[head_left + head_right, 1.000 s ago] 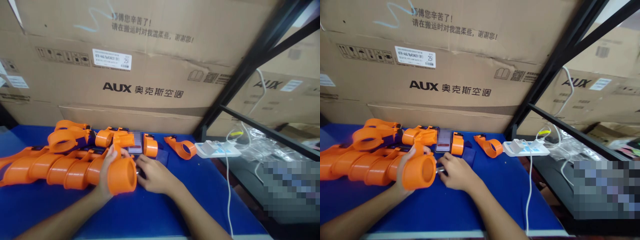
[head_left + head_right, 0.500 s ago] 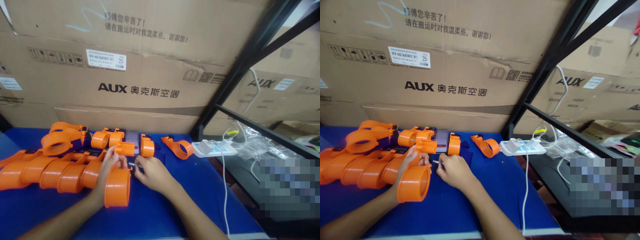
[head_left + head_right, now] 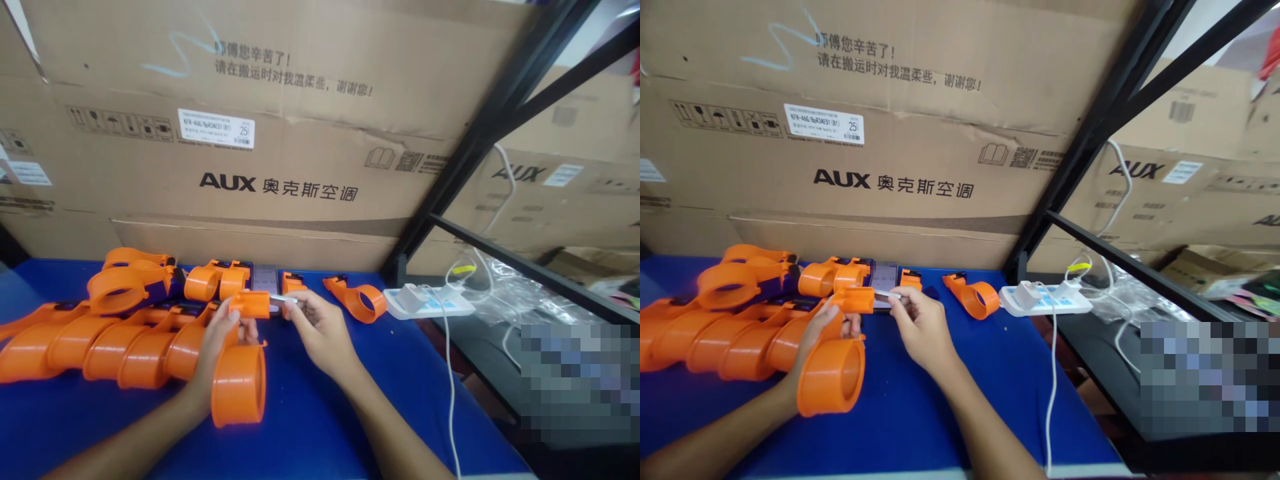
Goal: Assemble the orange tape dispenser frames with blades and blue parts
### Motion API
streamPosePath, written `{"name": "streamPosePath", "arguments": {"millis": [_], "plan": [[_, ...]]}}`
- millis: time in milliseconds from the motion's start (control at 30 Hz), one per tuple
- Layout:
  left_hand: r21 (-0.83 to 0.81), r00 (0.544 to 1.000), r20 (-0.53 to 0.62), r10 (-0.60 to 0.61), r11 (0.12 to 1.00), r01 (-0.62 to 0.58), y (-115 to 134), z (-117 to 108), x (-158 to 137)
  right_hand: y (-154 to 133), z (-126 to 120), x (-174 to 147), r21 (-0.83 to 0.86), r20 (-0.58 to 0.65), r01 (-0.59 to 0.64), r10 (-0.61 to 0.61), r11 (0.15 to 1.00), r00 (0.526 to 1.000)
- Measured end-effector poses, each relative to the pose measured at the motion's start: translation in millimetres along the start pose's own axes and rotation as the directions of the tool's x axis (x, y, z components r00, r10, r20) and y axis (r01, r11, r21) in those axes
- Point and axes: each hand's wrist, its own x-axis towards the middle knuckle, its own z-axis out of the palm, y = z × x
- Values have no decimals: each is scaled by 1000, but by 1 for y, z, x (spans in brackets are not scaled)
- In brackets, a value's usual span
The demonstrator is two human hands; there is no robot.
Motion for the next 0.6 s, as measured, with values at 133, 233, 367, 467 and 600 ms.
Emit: {"name": "streamPosePath", "arguments": {"millis": [133, 233, 367, 467, 600], "plan": [[38, 1000, 21, -7, 999, 6, -1, -1, -2, -6, 3, -2, 284, -70, -108, 132, 953, 989], [89, 997, 67, 26, 996, -32, -1, -1, -3, -11, 5, -2, 373, -50, -153, 184, 915, 982], [130, 995, 77, 57, 989, -66, 0, 0, -4, -11, 4, 0, 410, -65, -148, 190, 900, 980], [130, 994, 81, 71, 988, -81, 0, 0, -3, -11, 3, 0, 373, -16, -156, 175, 914, 984], [142, 994, 90, 60, 987, -73, -1, -3, 0, -10, 4, -2, 304, -3, -136, 144, 943, 990]]}}
